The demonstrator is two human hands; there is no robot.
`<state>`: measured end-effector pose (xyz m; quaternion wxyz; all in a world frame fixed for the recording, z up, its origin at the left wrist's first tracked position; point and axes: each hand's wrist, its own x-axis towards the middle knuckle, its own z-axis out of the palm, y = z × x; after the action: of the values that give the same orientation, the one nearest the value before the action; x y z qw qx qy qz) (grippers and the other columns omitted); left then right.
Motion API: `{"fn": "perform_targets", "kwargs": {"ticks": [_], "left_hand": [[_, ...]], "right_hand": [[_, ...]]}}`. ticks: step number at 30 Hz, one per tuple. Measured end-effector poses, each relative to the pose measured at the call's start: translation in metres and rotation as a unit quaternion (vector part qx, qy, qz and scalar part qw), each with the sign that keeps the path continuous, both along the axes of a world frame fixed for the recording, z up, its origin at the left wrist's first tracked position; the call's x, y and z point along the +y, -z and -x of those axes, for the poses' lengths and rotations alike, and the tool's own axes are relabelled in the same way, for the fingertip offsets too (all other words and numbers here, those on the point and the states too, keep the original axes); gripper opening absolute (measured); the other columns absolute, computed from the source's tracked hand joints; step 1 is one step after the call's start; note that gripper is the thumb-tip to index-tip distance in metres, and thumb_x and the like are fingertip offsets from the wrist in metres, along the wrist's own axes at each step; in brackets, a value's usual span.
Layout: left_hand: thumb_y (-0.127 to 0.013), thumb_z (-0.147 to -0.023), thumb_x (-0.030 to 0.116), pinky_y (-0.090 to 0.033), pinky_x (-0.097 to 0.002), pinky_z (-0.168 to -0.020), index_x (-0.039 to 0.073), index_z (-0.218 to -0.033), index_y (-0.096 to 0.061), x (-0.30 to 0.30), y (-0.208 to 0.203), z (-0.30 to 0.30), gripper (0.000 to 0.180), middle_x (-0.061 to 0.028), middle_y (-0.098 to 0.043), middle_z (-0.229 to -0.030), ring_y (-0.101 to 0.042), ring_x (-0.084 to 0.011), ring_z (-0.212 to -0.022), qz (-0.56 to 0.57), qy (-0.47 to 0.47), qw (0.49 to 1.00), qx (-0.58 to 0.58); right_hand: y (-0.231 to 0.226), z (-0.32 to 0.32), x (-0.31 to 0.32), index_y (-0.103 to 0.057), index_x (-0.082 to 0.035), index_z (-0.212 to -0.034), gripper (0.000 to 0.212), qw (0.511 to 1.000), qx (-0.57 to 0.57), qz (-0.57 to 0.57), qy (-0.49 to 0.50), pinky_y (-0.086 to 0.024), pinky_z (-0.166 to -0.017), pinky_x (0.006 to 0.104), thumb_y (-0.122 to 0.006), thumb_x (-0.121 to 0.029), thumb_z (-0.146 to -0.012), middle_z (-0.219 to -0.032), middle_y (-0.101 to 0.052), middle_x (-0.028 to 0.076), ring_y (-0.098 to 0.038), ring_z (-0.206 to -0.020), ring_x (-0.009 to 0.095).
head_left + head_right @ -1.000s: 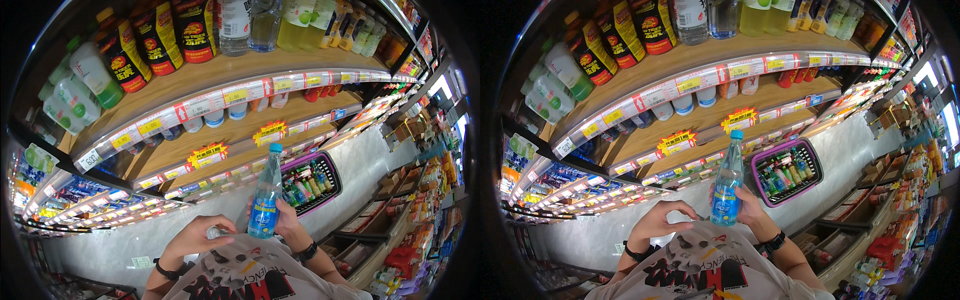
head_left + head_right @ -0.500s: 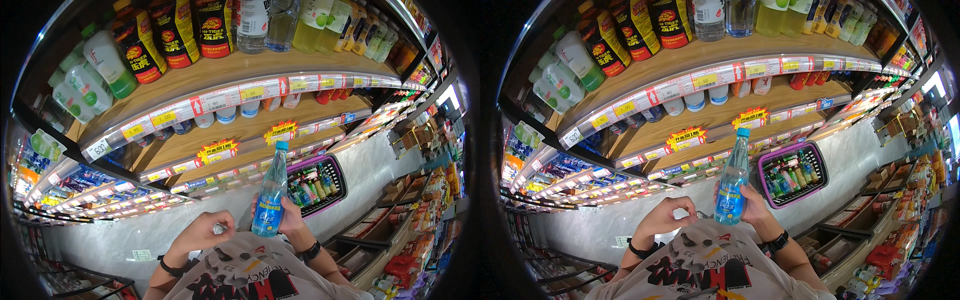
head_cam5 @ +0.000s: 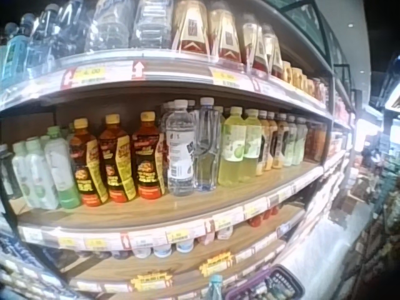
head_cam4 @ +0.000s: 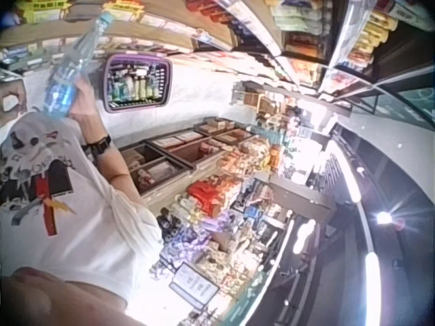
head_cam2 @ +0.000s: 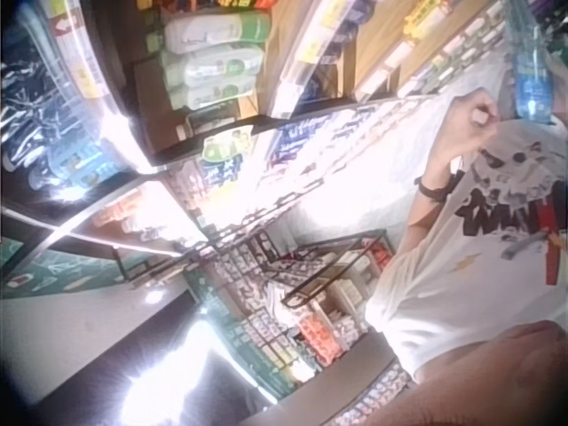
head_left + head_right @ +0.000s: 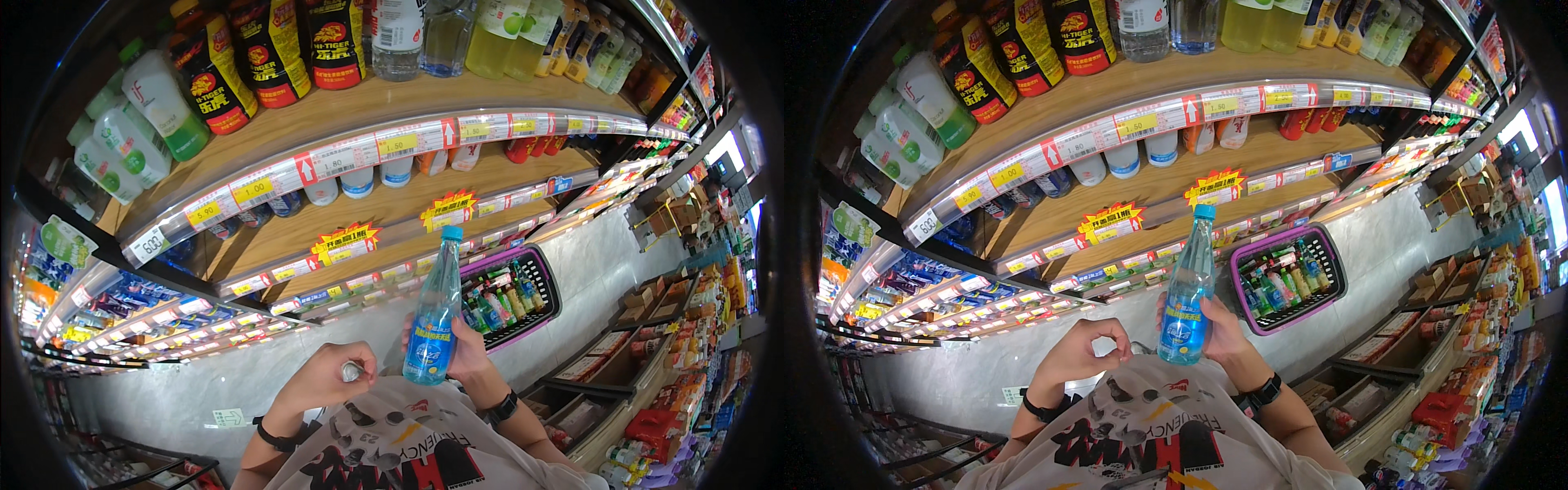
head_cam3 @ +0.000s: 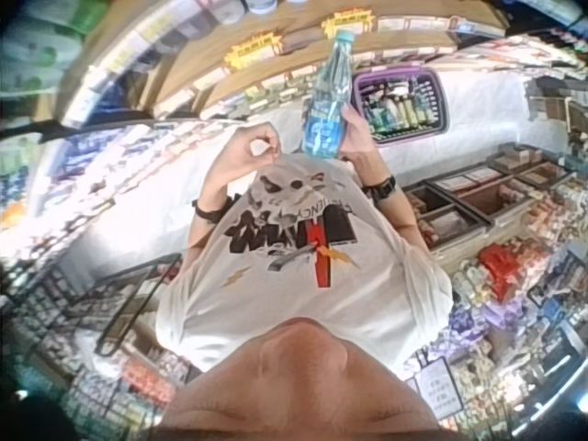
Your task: The person picks up a blue bottle from a shopping basket, handles it, and then places it on a supermarket shelf while looking at other bottled drinks.
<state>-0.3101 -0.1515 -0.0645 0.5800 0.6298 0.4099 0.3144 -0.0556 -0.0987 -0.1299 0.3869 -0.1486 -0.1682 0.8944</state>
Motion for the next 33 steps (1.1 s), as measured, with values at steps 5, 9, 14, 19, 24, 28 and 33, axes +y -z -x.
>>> {"fn": "perform_targets", "kwargs": {"ticks": [5, 9, 14, 19, 24, 28, 33], "left_hand": [[-0.068, -0.079, -0.005, -0.054, -0.0301, -0.074, 0.001, -0.088, -0.059, -0.002, 0.002, 0.001, 0.013, -0.0075, -0.065, -0.081, -0.066, -0.0188, -0.076, -0.020, -0.009, 1.000, -0.010], [-0.068, -0.079, -0.005, -0.053, -0.0300, -0.074, 0.001, -0.087, -0.060, -0.001, -0.004, 0.000, 0.013, -0.0078, -0.065, -0.081, -0.066, -0.0190, -0.075, -0.034, -0.002, 0.999, 0.006], [-0.067, -0.075, -0.006, -0.053, -0.0295, -0.073, 0.001, -0.086, -0.060, -0.001, 0.000, 0.004, 0.014, -0.0076, -0.064, -0.078, -0.065, -0.0188, -0.073, -0.021, 0.003, 1.000, 0.002], [-0.066, -0.073, -0.008, -0.052, -0.0294, -0.073, 0.001, -0.086, -0.060, 0.000, 0.003, 0.008, 0.017, -0.0073, -0.065, -0.078, -0.065, -0.0183, -0.073, -0.029, 0.001, 0.999, -0.014], [-0.067, -0.074, -0.008, -0.052, -0.0290, -0.073, 0.001, -0.087, -0.060, 0.002, -0.001, 0.007, 0.016, -0.0069, -0.065, -0.080, -0.065, -0.0178, -0.075, -0.030, 0.011, 0.999, -0.024], [-0.067, -0.077, -0.007, -0.052, -0.0285, -0.075, 0.001, -0.088, -0.060, 0.004, -0.003, 0.001, 0.015, -0.0068, -0.065, -0.082, -0.065, -0.0168, -0.076, -0.034, 0.005, 0.999, -0.019], [-0.068, -0.077, -0.006, -0.052, -0.0282, -0.075, 0.001, -0.088, -0.061, 0.005, -0.005, -0.005, 0.015, -0.0069, -0.066, -0.082, -0.065, -0.0167, -0.077, -0.041, 0.012, 0.999, -0.010]], "right_hand": [[-0.001, 0.003, -0.004, -0.045, -0.001, -0.136, 0.067, 1.000, 0.026, 0.002, 0.005, -0.052, -0.096, 0.0494, -0.072, -0.039, -0.088, -0.125, -0.058, 0.019, -0.061, -0.112, 0.035], [-0.001, 0.004, -0.005, -0.045, -0.002, -0.137, 0.067, 1.000, 0.026, 0.009, 0.013, -0.051, -0.096, 0.0498, -0.072, -0.039, -0.088, -0.125, -0.058, 0.020, -0.061, -0.112, 0.035], [0.001, 0.005, -0.003, -0.044, -0.006, -0.139, 0.068, 1.000, 0.012, 0.003, 0.010, -0.050, -0.097, 0.0513, -0.072, -0.040, -0.087, -0.125, -0.057, 0.020, -0.059, -0.113, 0.035], [-0.001, 0.009, -0.002, -0.043, -0.004, -0.138, 0.068, 1.000, 0.019, 0.004, 0.010, -0.051, -0.096, 0.0505, -0.071, -0.040, -0.088, -0.125, -0.058, 0.020, -0.061, -0.112, 0.035], [0.003, 0.008, -0.001, -0.044, -0.003, -0.138, 0.067, 1.000, 0.019, 0.004, 0.012, -0.051, -0.096, 0.0506, -0.071, -0.040, -0.088, -0.125, -0.058, 0.020, -0.061, -0.112, 0.035], [0.001, 0.002, -0.002, -0.044, -0.003, -0.137, 0.067, 1.000, 0.015, 0.012, 0.018, -0.052, -0.096, 0.0504, -0.071, -0.040, -0.088, -0.125, -0.058, 0.020, -0.061, -0.112, 0.035], [0.001, -0.005, -0.003, -0.045, -0.004, -0.140, 0.077, 0.999, -0.029, -0.007, 0.016, -0.049, -0.099, 0.0509, -0.073, -0.048, -0.083, -0.126, -0.058, 0.019, -0.059, -0.114, 0.034]]}}
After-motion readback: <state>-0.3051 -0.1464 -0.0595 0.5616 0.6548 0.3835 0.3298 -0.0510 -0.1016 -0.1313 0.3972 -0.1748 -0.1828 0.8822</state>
